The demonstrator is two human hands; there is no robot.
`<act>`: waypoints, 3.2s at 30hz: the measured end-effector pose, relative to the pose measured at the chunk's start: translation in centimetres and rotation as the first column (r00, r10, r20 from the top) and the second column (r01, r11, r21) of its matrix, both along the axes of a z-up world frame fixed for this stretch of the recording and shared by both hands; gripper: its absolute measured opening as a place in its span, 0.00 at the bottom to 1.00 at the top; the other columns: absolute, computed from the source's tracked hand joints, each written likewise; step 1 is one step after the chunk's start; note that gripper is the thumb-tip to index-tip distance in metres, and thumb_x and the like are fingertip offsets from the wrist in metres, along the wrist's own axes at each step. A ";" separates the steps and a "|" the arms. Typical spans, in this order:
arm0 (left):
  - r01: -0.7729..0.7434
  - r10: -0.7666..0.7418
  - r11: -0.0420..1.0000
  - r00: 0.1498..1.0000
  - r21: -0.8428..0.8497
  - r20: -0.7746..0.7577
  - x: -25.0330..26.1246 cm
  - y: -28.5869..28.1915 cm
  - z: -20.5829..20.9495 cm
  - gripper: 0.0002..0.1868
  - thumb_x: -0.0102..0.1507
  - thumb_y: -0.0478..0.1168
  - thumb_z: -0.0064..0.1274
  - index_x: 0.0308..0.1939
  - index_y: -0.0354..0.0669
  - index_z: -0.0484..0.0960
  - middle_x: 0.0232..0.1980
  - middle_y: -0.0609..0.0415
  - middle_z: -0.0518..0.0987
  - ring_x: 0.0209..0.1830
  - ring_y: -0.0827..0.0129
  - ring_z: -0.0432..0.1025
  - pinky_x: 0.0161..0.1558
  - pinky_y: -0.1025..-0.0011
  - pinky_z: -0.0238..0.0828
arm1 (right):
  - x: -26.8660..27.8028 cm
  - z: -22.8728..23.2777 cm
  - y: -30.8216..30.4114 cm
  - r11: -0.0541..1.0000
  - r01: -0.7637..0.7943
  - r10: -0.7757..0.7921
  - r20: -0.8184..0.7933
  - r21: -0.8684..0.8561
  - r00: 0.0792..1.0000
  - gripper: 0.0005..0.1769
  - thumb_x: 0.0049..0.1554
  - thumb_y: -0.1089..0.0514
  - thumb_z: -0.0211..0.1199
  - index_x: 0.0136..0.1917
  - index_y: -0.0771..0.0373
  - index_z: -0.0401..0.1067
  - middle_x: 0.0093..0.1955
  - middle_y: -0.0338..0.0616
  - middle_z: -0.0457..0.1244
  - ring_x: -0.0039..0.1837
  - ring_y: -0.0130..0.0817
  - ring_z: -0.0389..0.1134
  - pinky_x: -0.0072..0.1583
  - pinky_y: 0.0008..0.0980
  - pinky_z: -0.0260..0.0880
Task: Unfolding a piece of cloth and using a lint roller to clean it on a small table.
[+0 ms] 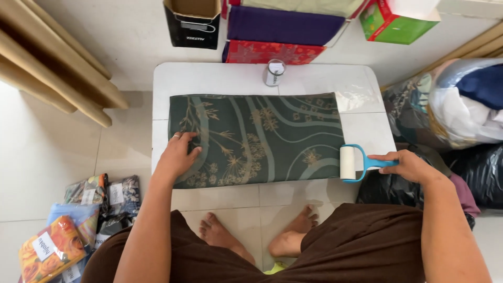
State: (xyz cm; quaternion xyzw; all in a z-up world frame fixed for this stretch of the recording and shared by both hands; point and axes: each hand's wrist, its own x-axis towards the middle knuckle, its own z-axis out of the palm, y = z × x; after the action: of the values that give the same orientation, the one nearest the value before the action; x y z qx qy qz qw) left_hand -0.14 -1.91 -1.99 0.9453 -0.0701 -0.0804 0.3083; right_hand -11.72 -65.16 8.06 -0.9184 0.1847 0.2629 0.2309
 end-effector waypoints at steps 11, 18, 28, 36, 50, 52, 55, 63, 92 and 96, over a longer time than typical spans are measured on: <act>0.022 -0.019 0.998 0.998 0.051 -0.059 -0.1 0.2 1.5 0.26 0.63 0.47 0.56 0.65 0.49 0.76 0.60 0.47 0.75 0.51 0.54 0.76 0.52 0.60 0.74 | -4.8 0.4 13.0 0.869 0.037 0.114 0.273 -0.494 0.955 0.31 0.63 0.52 0.55 0.79 0.38 0.61 0.52 0.49 0.69 0.47 0.45 0.72 0.55 0.43 0.75; 0.106 -0.084 0.986 0.983 0.126 -0.166 0.4 0.2 1.4 0.25 0.66 0.51 0.53 0.67 0.54 0.76 0.63 0.43 0.74 0.65 0.45 0.72 0.64 0.54 0.71 | 4.1 -6.4 15.0 0.888 0.036 0.096 0.262 -0.459 0.960 0.30 0.67 0.44 0.44 0.80 0.51 0.55 0.53 0.60 0.66 0.53 0.67 0.73 0.52 0.60 0.75; 0.099 -0.082 0.992 0.978 0.080 -0.193 0.7 0.8 1.2 0.26 0.64 0.51 0.55 0.66 0.54 0.77 0.64 0.42 0.73 0.66 0.43 0.71 0.66 0.53 0.69 | 19.0 -12.1 9.6 0.901 0.133 0.050 0.402 -0.414 0.914 0.31 0.65 0.43 0.53 0.78 0.53 0.61 0.51 0.64 0.69 0.54 0.67 0.73 0.51 0.62 0.76; 0.112 -0.087 0.984 0.981 0.141 -0.172 0.5 0.5 1.4 0.24 0.65 0.51 0.54 0.66 0.54 0.77 0.64 0.45 0.73 0.66 0.46 0.71 0.65 0.54 0.71 | 0.4 -1.7 14.8 0.940 0.000 0.076 0.209 -0.342 0.975 0.29 0.64 0.47 0.52 0.76 0.56 0.63 0.55 0.75 0.68 0.59 0.73 0.70 0.59 0.65 0.72; 0.148 -0.130 0.970 0.986 0.192 -0.104 0.4 0.5 0.4 0.23 0.64 0.52 0.53 0.63 0.58 0.76 0.62 0.46 0.75 0.63 0.47 0.72 0.59 0.50 0.75 | 4.6 5.2 15.0 0.845 -0.417 0.488 0.164 -0.334 0.857 0.23 0.63 0.51 0.51 0.71 0.42 0.69 0.57 0.53 0.69 0.60 0.64 0.70 0.61 0.59 0.72; 0.133 -0.114 0.972 0.988 0.195 -0.102 0.2 0.8 0.5 0.22 0.64 0.51 0.53 0.63 0.59 0.77 0.62 0.48 0.75 0.63 0.48 0.73 0.58 0.49 0.75 | 7.2 3.8 15.9 0.846 -0.502 0.532 0.260 -0.177 0.806 0.25 0.62 0.56 0.53 0.72 0.47 0.69 0.58 0.62 0.69 0.62 0.72 0.66 0.61 0.64 0.70; 0.056 -0.056 0.981 0.998 0.187 -0.001 1.0 1.5 -0.5 0.15 0.67 0.46 0.48 0.57 0.61 0.80 0.60 0.53 0.75 0.60 0.52 0.75 0.54 0.53 0.78 | 11.2 2.3 19.6 0.741 -0.633 0.671 0.253 -0.223 0.696 0.26 0.61 0.53 0.56 0.72 0.37 0.69 0.51 0.56 0.69 0.58 0.66 0.69 0.58 0.58 0.72; -0.172 0.214 0.974 0.906 -0.145 0.366 0.5 2.4 8.1 0.13 0.67 0.33 0.45 0.51 0.54 0.80 0.56 0.55 0.73 0.48 0.49 0.78 0.45 0.51 0.78 | 17.0 -2.6 37.3 0.669 -0.735 0.723 0.330 -0.112 0.607 0.28 0.63 0.54 0.56 0.75 0.33 0.64 0.50 0.51 0.67 0.56 0.57 0.71 0.56 0.51 0.72; 0.208 -0.128 0.974 0.829 0.089 -0.545 -0.9 -0.3 3.0 0.13 0.61 0.53 0.60 0.42 0.53 0.88 0.43 0.61 0.85 0.42 0.65 0.78 0.48 0.65 0.75 | 19.1 -2.7 3.0 0.815 -0.389 0.479 0.123 -0.429 0.869 0.31 0.58 0.58 0.63 0.70 0.25 0.72 0.61 0.32 0.69 0.53 0.37 0.72 0.59 0.34 0.71; 0.274 -0.169 0.956 0.811 0.109 -0.560 -0.2 -0.6 1.4 0.15 0.61 0.55 0.59 0.43 0.53 0.88 0.47 0.51 0.85 0.51 0.54 0.78 0.52 0.60 0.76 | 20.9 -2.4 10.9 0.755 -0.549 0.646 0.265 -0.359 0.716 0.26 0.55 0.54 0.67 0.65 0.33 0.75 0.56 0.35 0.71 0.55 0.40 0.72 0.61 0.38 0.72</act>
State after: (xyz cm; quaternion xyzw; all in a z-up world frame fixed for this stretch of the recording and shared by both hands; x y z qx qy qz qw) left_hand -0.30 -2.49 -0.63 0.8928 -0.0817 -0.3872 0.2152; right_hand 9.18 -54.26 5.68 -0.9822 -0.1397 0.1182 0.0433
